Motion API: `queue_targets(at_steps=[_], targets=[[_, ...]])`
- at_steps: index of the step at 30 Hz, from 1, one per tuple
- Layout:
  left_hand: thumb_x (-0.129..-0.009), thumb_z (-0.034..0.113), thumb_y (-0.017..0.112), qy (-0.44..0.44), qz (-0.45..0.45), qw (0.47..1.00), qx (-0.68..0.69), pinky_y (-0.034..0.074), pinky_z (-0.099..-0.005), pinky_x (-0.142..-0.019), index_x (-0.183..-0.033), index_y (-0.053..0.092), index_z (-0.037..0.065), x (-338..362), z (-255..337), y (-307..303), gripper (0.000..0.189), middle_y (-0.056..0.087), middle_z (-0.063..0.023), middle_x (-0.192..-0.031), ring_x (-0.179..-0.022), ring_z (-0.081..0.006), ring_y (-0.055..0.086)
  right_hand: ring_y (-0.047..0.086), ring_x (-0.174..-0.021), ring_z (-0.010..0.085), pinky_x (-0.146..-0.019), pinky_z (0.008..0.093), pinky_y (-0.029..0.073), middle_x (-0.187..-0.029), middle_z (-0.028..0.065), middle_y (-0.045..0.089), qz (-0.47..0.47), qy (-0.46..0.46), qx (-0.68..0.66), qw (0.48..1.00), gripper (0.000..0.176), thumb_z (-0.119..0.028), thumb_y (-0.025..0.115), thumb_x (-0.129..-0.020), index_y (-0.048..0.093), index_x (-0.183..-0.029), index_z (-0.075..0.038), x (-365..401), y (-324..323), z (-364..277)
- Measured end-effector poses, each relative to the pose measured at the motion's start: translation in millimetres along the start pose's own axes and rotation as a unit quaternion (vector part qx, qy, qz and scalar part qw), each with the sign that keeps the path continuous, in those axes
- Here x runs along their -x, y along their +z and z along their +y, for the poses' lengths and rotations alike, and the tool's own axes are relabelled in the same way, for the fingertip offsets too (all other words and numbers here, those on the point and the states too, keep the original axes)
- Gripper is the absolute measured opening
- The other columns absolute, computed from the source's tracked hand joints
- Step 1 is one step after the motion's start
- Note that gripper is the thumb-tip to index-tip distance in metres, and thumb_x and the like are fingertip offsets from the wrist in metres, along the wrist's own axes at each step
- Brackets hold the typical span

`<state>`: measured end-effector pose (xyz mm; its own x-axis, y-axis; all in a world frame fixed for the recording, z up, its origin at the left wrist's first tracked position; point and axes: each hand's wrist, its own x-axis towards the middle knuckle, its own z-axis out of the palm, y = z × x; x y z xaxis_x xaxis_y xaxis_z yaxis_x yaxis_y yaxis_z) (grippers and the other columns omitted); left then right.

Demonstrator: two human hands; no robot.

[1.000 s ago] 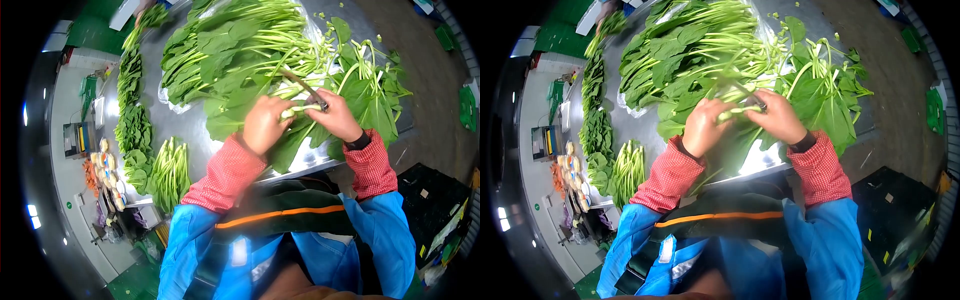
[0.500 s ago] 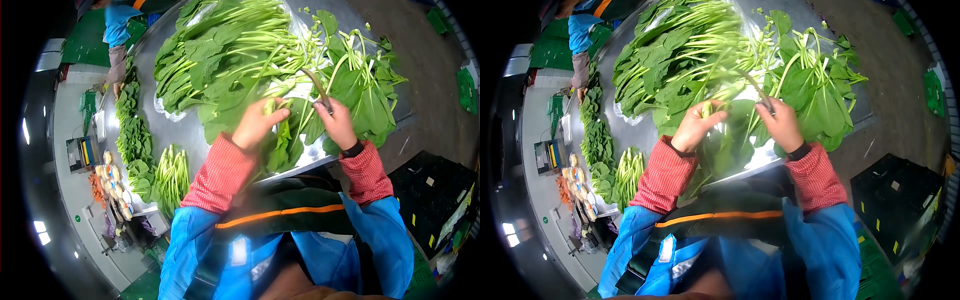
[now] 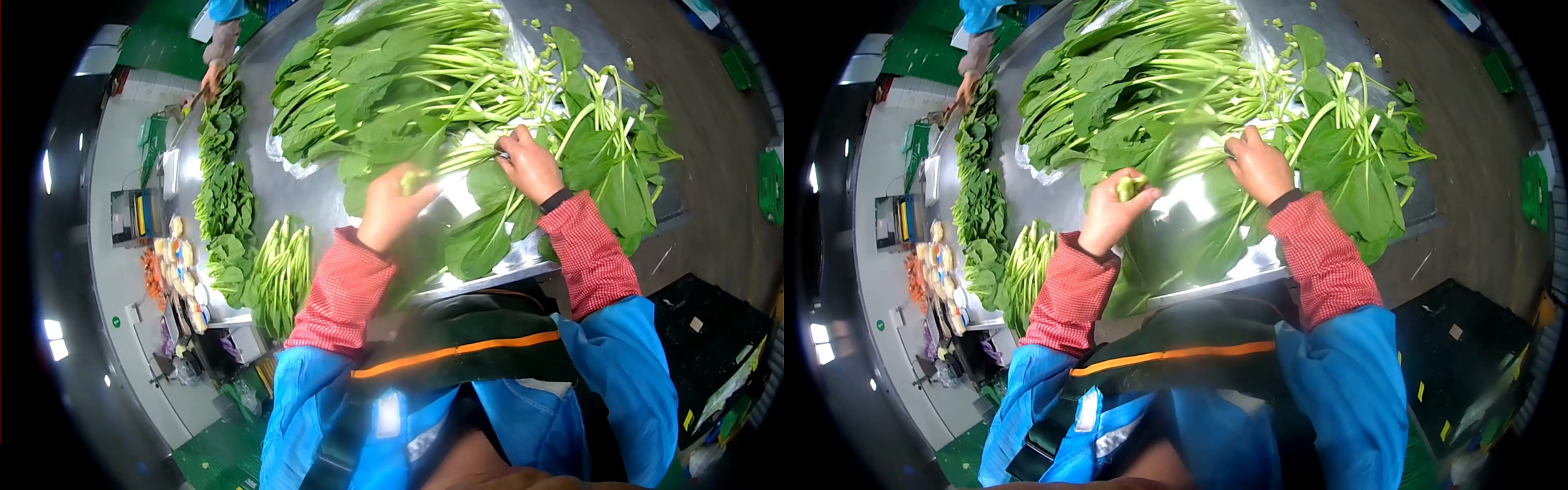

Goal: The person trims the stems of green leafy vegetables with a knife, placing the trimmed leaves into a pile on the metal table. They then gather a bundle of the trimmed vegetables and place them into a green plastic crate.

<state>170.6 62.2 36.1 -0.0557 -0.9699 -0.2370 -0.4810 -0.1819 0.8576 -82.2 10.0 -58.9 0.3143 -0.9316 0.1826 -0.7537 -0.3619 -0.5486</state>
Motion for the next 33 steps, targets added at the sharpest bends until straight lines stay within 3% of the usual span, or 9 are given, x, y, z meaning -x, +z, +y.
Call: queue_targets(at_steps=[2, 5, 11, 14, 18, 19, 23, 31, 33], targets=[[-0.082, 0.011, 0.076, 0.004, -0.006, 0.999, -0.038, 0.046, -0.0228, -0.058, -0.100, 0.065, 0.004, 1.3, 0.1, 11.8, 0.022, 0.063, 0.0010, -0.075, -0.067, -0.0046, 0.054, 0.062, -0.074, 0.0361, -0.067, 0.0455, 0.053, -0.101, 0.0162, 0.050, -0.009, 0.017, 0.020, 1.000, 0.020, -0.015, 0.068, -0.082, 0.061, -0.100, -0.010, -2.5, -0.9, -1.4], [-0.080, 0.011, 0.074, 0.122, 0.018, 0.980, -0.159, 0.051, -0.0305, -0.065, -0.106, 0.066, 0.006, 3.2, 6.7, 23.9, 0.028, 0.067, -0.0076, -0.079, -0.069, -0.0188, 0.064, 0.063, -0.080, 0.0348, -0.070, 0.0448, 0.052, -0.103, 0.0139, 0.052, -0.044, 0.059, 0.069, 0.995, 0.028, -0.016, 0.069, -0.081, 0.062, -0.108, -0.012, -10.3, 26.7, 23.0], [-0.074, 0.015, 0.076, 0.198, 0.026, 0.939, -0.281, 0.051, -0.0367, -0.080, -0.112, 0.066, 0.009, -5.5, 20.9, 26.7, 0.040, 0.065, -0.0124, -0.108, -0.092, -0.0315, 0.063, 0.062, -0.077, 0.0320, -0.069, 0.0396, 0.050, -0.089, 0.0156, 0.060, -0.014, -0.017, -0.159, 0.987, 0.029, -0.022, 0.073, -0.079, 0.065, -0.101, -0.004, 7.0, -20.3, -1.0], [-0.074, 0.015, 0.076, 0.357, 0.047, 0.894, -0.267, 0.051, -0.0381, -0.079, -0.114, 0.065, 0.009, -17.1, 25.3, 35.9, 0.043, 0.065, -0.0123, -0.106, -0.091, -0.0319, 0.063, 0.062, -0.075, 0.0296, -0.070, 0.0367, 0.049, -0.084, 0.0162, 0.063, -0.019, -0.025, -0.240, 0.970, 0.029, -0.021, 0.072, -0.081, 0.065, -0.098, 0.001, 7.1, -59.3, -25.2], [-0.074, 0.011, 0.076, 0.266, -0.029, 0.931, -0.249, 0.051, -0.0371, -0.077, -0.114, 0.066, 0.009, -24.0, 50.8, 33.8, 0.042, 0.067, -0.0117, -0.098, -0.086, -0.0337, 0.062, 0.060, -0.070, 0.0267, -0.069, 0.0342, 0.049, -0.080, 0.0163, 0.062, 0.048, 0.047, -0.364, 0.929, 0.027, -0.020, 0.070, -0.083, 0.065, -0.097, 0.002, 10.7, -68.3, -34.2], [-0.078, 0.011, 0.076, 0.261, -0.031, 0.940, -0.218, 0.051, -0.0321, -0.073, -0.113, 0.066, 0.006, -26.4, 50.2, 33.0, 0.036, 0.068, -0.0077, -0.094, -0.080, -0.0251, 0.064, 0.061, -0.070, 0.0285, -0.066, 0.0347, 0.049, -0.081, 0.0146, 0.062, 0.071, 0.074, -0.366, 0.925, 0.021, -0.016, 0.070, -0.083, 0.065, -0.094, 0.001, 13.2, -72.6, -37.0], [-0.087, 0.014, 0.073, 0.039, -0.150, 0.987, 0.034, 0.049, -0.0231, -0.072, -0.113, 0.063, 0.001, -38.0, 48.8, 27.9, 0.031, 0.065, 0.0002, -0.094, -0.081, -0.0065, 0.059, 0.062, -0.072, 0.0312, -0.062, 0.0392, 0.050, -0.081, 0.0099, 0.059, 0.183, -0.016, -0.087, 0.979, 0.010, -0.008, 0.070, -0.080, 0.063, -0.087, -0.005, 30.4, -84.4, -57.9], [-0.087, 0.013, 0.070, -0.117, -0.196, 0.942, 0.247, 0.052, -0.0256, -0.077, -0.121, 0.055, -0.002, -29.5, 64.0, 21.3, 0.040, 0.067, -0.0058, -0.099, -0.083, -0.0116, 0.064, 0.064, -0.078, 0.0337, -0.066, 0.0410, 0.051, -0.087, 0.0120, 0.064, 0.100, 0.142, -0.043, 0.984, 0.014, -0.016, 0.063, -0.089, 0.066, -0.092, -0.002, 61.4, -36.3, 8.3], [-0.088, 0.015, 0.070, -0.113, -0.212, 0.938, 0.251, 0.052, -0.0252, -0.077, -0.122, 0.055, -0.001, -35.6, 51.9, 23.2, 0.040, 0.067, -0.0056, -0.100, -0.083, -0.0114, 0.064, 0.064, -0.077, 0.0331, -0.067, 0.0393, 0.051, -0.088, 0.0125, 0.065, 0.144, 0.114, -0.097, 0.978, 0.014, -0.015, 0.063, -0.089, 0.066, -0.093, -0.002, 60.1, -45.6, -7.1]])
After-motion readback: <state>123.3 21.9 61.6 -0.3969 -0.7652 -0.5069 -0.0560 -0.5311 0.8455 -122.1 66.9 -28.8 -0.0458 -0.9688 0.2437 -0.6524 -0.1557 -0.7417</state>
